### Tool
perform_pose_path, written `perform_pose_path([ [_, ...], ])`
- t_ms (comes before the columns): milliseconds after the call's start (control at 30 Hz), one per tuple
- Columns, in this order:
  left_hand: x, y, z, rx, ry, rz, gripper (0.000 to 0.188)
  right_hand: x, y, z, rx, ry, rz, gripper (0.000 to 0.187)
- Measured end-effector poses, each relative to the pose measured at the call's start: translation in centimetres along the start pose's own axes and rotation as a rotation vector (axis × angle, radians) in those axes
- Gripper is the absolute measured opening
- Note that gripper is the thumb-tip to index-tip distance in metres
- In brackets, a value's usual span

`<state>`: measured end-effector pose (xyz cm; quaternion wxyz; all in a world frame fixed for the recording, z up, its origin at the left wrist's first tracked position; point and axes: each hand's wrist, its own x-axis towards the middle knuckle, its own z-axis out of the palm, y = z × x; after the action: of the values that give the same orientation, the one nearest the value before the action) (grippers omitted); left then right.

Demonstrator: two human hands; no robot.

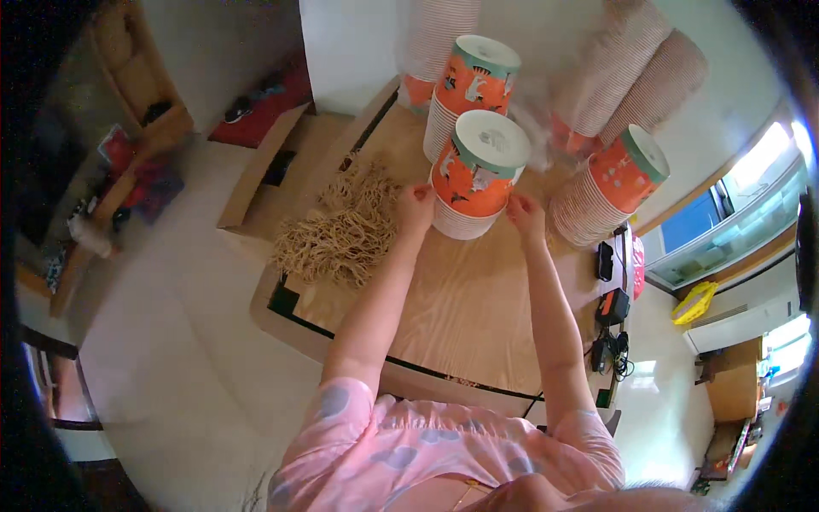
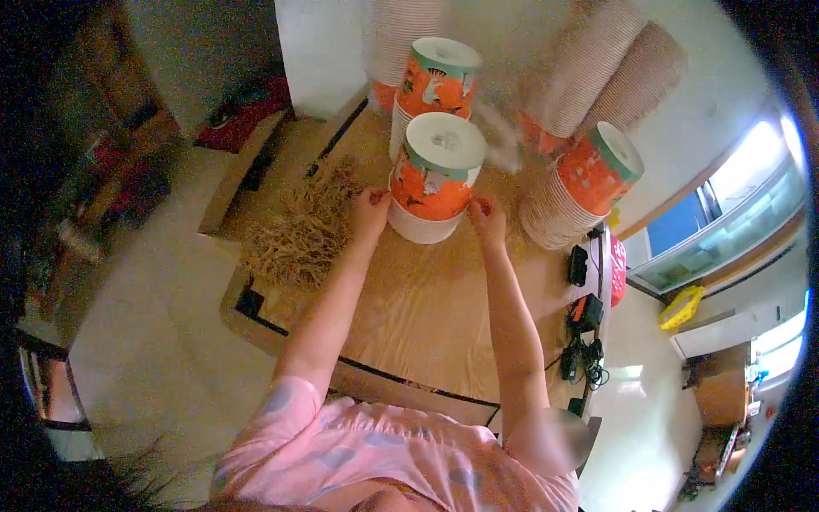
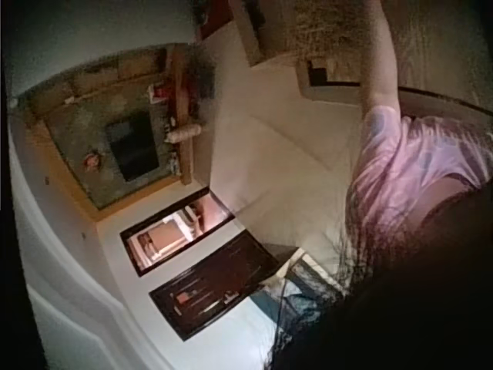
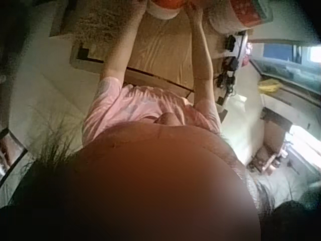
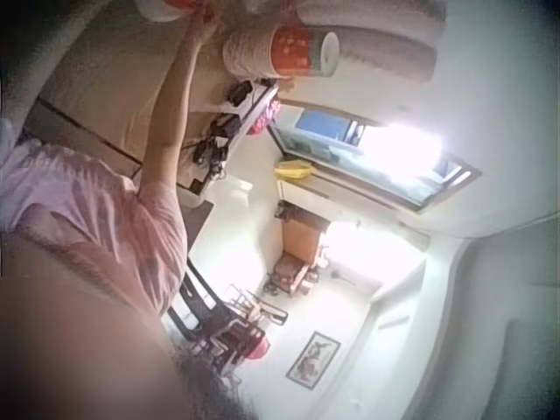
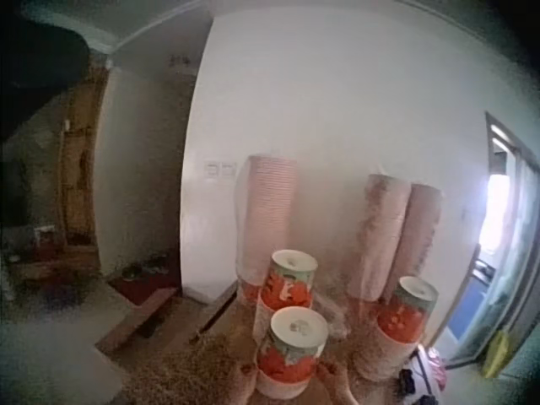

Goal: Attaching string handles to printed paper buckets for packaging.

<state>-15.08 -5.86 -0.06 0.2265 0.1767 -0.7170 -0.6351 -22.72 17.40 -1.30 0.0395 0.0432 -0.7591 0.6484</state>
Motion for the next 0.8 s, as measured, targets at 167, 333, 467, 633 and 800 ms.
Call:
perform_pose_path([
  [167,1.5,-1.5,-0.5,-0.091,-0.008,-0.039,0.020,-0.1,-1.5,1.1,0.047,-0.003,0.073,0.017],
  [333,1.7,-0.8,-0.5,-0.152,-0.046,-0.181,0.014,0.9,-0.8,-0.1,0.140,-0.095,0.181,0.015],
  [467,1.6,0.0,0.2,-0.226,-0.036,-0.279,0.013,1.9,-0.2,-0.9,0.178,-0.159,0.220,0.014],
  [633,1.7,0.1,0.3,-0.263,0.004,-0.381,0.016,1.6,-1.6,-0.2,0.225,-0.046,0.286,0.016],
  [800,1.7,1.3,-0.3,-0.313,-0.048,-0.405,0.015,1.4,-3.1,-0.4,0.157,-0.084,0.225,0.018],
])
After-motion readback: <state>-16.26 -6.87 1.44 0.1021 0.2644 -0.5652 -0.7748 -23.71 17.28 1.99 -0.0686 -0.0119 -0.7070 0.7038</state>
